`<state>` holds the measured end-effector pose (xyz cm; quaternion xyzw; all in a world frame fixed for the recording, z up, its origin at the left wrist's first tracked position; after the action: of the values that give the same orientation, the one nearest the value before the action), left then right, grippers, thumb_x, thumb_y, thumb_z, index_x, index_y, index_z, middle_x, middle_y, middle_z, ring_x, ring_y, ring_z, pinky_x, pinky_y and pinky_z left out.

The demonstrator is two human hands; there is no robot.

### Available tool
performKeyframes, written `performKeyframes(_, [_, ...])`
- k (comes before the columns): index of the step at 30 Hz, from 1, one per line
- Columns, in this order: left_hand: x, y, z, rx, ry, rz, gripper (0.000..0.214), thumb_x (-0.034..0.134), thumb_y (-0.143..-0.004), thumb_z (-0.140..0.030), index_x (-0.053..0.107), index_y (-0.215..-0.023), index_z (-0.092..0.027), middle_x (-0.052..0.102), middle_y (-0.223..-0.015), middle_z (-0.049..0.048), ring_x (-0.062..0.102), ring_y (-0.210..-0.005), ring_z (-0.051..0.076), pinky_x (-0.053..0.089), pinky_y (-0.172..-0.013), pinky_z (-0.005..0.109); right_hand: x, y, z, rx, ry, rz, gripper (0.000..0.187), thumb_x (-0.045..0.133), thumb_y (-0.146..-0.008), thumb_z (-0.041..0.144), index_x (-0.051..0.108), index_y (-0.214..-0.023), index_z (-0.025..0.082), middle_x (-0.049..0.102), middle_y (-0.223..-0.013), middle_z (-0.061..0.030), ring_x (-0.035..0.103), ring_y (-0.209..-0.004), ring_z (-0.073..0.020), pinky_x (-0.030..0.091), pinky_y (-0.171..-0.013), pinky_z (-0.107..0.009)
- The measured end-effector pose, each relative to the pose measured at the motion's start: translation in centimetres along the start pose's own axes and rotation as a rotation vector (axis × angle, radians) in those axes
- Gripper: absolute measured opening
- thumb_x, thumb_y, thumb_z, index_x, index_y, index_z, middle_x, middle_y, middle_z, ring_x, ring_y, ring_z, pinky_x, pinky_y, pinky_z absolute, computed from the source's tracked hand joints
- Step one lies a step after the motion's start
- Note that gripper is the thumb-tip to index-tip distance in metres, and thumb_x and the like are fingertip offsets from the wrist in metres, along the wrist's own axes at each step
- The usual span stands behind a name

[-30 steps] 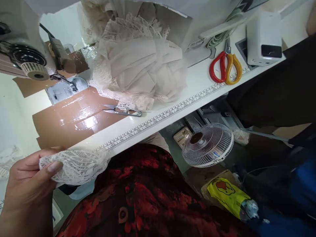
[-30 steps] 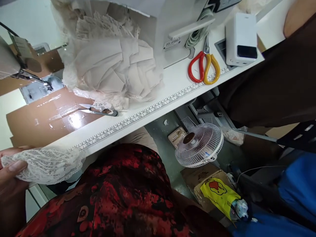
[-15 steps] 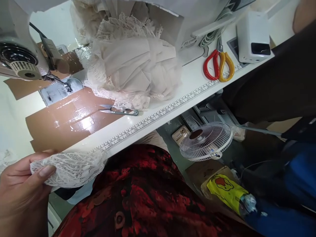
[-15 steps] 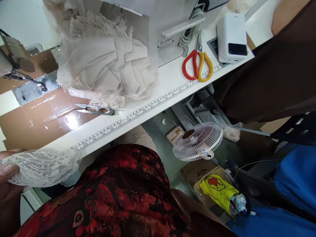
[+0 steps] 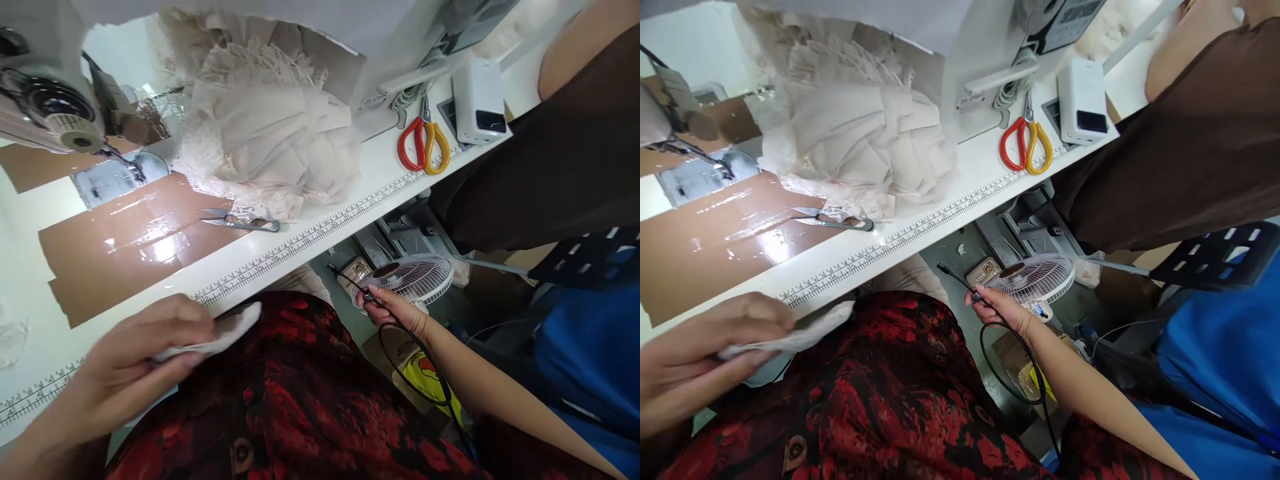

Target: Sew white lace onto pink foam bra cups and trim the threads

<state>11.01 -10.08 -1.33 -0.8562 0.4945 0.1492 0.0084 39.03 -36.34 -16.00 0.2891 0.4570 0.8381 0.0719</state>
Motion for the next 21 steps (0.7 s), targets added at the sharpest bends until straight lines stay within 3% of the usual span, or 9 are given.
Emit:
performKeyframes(3, [4.4, -2.8, -3.3, 0.151, -0.117, 0.314, 0.027, 0.056, -0.083, -0.014, 0.070, -0.101, -0.028, 0.065, -0.106, 0.0072, 0.064, -0.088, 0.019, 0.052, -0.074, 0.029, 3.3, -0.2, 1.1, -0.003, 0.021, 0.106, 0.044, 0.052, -0.080, 0.061, 0.056, -0.082, 0.017, 0.029, -0.042, 0.0117, 0.014, -0.033, -0.0040, 0.011, -0.034, -0.018])
performKeyframes(6, [7.6, -3.7, -3.0, 0.262, -0.097, 0.486, 0.021, 0.053, -0.085, -0.013, 0.068, -0.095, -0.023, 0.066, -0.105, 0.0081, 0.059, -0.111, 0.024, 0.048, -0.092, 0.032, 6.2, 0.3, 2.2, -0.027, 0.059, 0.205, 0.043, 0.050, -0.081, 0.059, 0.057, -0.081, 0.016, 0.028, -0.043, 0.0114, 0.016, -0.033, -0.0039, 0.012, -0.034, -0.018])
performKeyframes(8, [9.2, -4.6, -2.1, 0.283, -0.108, 0.499, 0.017, 0.052, -0.085, -0.013, 0.067, -0.089, -0.021, 0.062, -0.117, 0.0090, 0.057, -0.115, 0.026, 0.048, -0.091, 0.033, 7.8, 0.7, 3.1, -0.057, 0.090, 0.245, 0.043, 0.048, -0.083, 0.057, 0.058, -0.080, 0.016, 0.028, -0.044, 0.0112, 0.016, -0.034, -0.0037, 0.013, -0.035, -0.017])
performKeyframes(10, [10.5, -5.4, -1.3, 0.294, -0.211, 0.478, 0.018, 0.048, -0.085, -0.012, 0.064, -0.085, -0.018, 0.057, -0.126, 0.0104, 0.061, -0.105, 0.025, 0.050, -0.086, 0.032, 8.9, 1.1, 3.8, -0.076, 0.109, 0.270, 0.043, 0.048, -0.084, 0.056, 0.060, -0.079, 0.015, 0.028, -0.045, 0.0108, 0.017, -0.036, -0.0036, 0.013, -0.036, -0.017])
performKeyframes(13, [11.8, -5.8, -0.6, 0.321, -0.442, 0.481, 0.022, 0.040, -0.087, -0.009, 0.061, -0.086, -0.015, 0.060, -0.115, 0.0117, 0.063, -0.086, 0.020, 0.050, -0.079, 0.031, 9.6, 1.4, 4.3, -0.058, 0.128, 0.298, 0.041, 0.055, -0.081, 0.053, 0.062, -0.075, 0.013, 0.033, -0.047, 0.0088, 0.023, -0.039, -0.0039, 0.017, -0.038, -0.017])
performKeyframes(17, [12.3, -5.2, -0.1, 0.344, -0.518, 0.442, 0.022, 0.039, -0.089, -0.009, 0.060, -0.085, -0.015, 0.060, -0.106, 0.0098, 0.061, -0.079, 0.016, 0.050, -0.074, 0.027, 8.8, 2.1, 3.7, 0.062, 0.279, 0.333, 0.029, 0.066, -0.071, 0.040, 0.068, -0.072, 0.012, 0.057, -0.059, 0.0003, 0.048, -0.051, -0.0080, 0.036, -0.048, -0.020])
performKeyframes(21, [12.3, -4.6, 0.2, 0.345, -0.546, 0.424, 0.022, 0.039, -0.089, -0.008, 0.060, -0.085, -0.014, 0.059, -0.106, 0.0109, 0.061, -0.079, 0.017, 0.052, -0.071, 0.028, 6.3, 3.9, 1.9, 0.290, 0.373, 0.383, 0.024, 0.067, -0.069, 0.035, 0.073, -0.077, 0.013, 0.068, -0.070, -0.0033, 0.057, -0.057, -0.0100, 0.043, -0.055, -0.021])
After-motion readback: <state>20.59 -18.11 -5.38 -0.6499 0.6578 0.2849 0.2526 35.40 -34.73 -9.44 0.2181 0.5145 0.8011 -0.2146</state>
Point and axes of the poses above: each hand's wrist, its own y-axis away from the middle knuckle, its own x-axis out of the palm, z = x × y, the point moved 5 cm from there along -y, towards the middle knuckle
